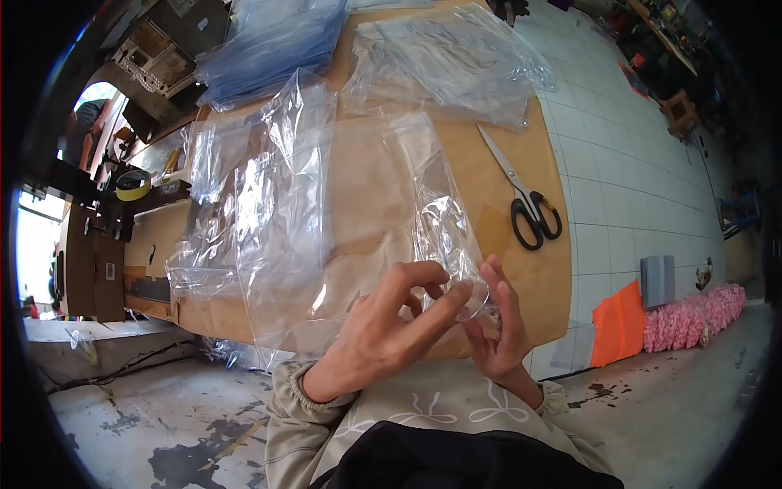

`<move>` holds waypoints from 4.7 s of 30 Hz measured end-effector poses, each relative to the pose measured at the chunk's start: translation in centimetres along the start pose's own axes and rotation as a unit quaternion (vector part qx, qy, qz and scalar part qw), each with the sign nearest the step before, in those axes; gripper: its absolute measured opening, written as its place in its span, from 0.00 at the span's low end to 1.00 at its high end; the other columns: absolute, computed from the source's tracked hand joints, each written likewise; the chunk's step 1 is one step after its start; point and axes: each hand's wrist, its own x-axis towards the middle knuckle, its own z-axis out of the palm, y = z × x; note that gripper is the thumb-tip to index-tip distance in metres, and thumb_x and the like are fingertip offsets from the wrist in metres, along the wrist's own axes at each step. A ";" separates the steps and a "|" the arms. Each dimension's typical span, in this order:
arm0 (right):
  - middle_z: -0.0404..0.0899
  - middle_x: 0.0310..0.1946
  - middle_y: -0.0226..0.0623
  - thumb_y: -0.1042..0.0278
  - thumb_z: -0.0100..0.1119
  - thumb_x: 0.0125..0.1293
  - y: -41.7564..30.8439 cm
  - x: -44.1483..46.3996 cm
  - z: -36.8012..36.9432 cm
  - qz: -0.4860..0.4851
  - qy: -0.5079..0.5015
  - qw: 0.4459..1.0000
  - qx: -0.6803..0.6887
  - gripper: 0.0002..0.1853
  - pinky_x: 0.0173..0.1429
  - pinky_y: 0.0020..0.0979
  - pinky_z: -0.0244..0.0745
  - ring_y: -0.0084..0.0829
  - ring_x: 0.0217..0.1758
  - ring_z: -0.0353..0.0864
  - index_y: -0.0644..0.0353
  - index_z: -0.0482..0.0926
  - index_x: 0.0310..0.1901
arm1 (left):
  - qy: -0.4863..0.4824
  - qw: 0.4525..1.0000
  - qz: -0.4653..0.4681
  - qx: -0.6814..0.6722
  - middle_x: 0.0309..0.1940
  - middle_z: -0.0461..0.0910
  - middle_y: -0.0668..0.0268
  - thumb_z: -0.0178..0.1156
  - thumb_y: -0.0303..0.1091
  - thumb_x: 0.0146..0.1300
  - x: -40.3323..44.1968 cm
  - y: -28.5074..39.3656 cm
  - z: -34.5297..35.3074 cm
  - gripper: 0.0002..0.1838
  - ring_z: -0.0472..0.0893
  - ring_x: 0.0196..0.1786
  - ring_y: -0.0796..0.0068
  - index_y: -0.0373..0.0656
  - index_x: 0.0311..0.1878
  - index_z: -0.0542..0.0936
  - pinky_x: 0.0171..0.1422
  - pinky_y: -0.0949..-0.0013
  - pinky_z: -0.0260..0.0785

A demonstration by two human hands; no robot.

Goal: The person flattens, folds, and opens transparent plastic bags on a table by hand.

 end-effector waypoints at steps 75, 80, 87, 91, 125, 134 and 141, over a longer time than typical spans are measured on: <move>0.81 0.43 0.40 0.87 0.58 0.57 -0.4 0.7 -0.4 0.398 0.001 0.911 0.109 0.16 0.48 0.31 0.79 0.35 0.47 0.83 0.62 0.78 0.47 | -0.118 0.979 -0.143 -0.090 0.72 0.54 0.51 0.56 0.25 0.57 -2.6 -3.2 5.8 0.38 0.54 0.74 0.49 0.35 0.72 0.56 0.75 0.48 0.46; 0.76 0.46 0.42 0.86 0.61 0.56 0.5 -1.5 0.2 0.284 0.002 0.956 -0.077 0.14 0.41 0.29 0.78 0.33 0.39 0.82 0.62 0.81 0.44 | -0.137 0.964 -0.183 -0.134 0.73 0.53 0.53 0.52 0.25 0.61 -2.1 -2.9 5.1 0.32 0.51 0.75 0.50 0.44 0.71 0.61 0.76 0.46 0.41; 0.72 0.38 0.36 0.83 0.65 0.54 0.3 0.7 -0.5 0.316 -0.062 0.942 -0.094 0.07 0.33 0.28 0.72 0.28 0.32 0.77 0.63 0.82 0.35 | -0.134 0.964 -0.175 -0.146 0.73 0.55 0.54 0.50 0.26 0.63 -2.0 -2.8 4.7 0.31 0.50 0.76 0.51 0.45 0.71 0.62 0.76 0.45 0.39; 0.74 0.38 0.36 0.84 0.64 0.52 1.4 2.1 -1.4 0.254 -0.133 0.954 -0.085 0.08 0.33 0.28 0.72 0.29 0.31 0.78 0.64 0.81 0.35 | -0.127 0.966 -0.172 -0.142 0.72 0.56 0.54 0.52 0.27 0.62 -2.0 -2.8 4.9 0.32 0.52 0.75 0.53 0.44 0.71 0.61 0.76 0.45 0.40; 0.50 0.73 0.48 0.32 0.33 0.66 1.9 3.3 3.5 0.109 -0.321 0.901 -0.269 0.45 0.74 0.52 0.46 0.47 0.77 0.47 0.64 0.52 0.71 | 0.042 0.940 -0.269 -0.208 0.75 0.45 0.46 0.52 0.40 0.63 -5.3 -2.4 2.8 0.38 0.44 0.77 0.48 0.28 0.71 0.53 0.72 0.34 0.30; 0.49 0.73 0.50 0.41 0.46 0.66 1.1 3.0 4.0 0.115 -0.266 0.908 -0.301 0.40 0.73 0.52 0.49 0.49 0.76 0.47 0.62 0.54 0.71 | -0.030 0.835 -0.413 0.363 0.75 0.42 0.47 0.54 0.41 0.64 -9.9 -4.1 -1.1 0.36 0.40 0.77 0.42 0.41 0.73 0.56 0.73 0.38 0.39; 0.69 0.60 0.43 0.73 0.64 0.58 2.7 4.0 2.9 0.154 -0.173 0.948 -0.220 0.26 0.62 0.39 0.65 0.43 0.60 0.69 0.60 0.72 0.59 | 0.240 0.817 -0.501 0.154 0.53 0.71 0.51 0.64 0.28 0.58 -14.9 -3.0 -2.9 0.38 0.73 0.54 0.59 0.38 0.71 0.60 0.58 0.66 0.65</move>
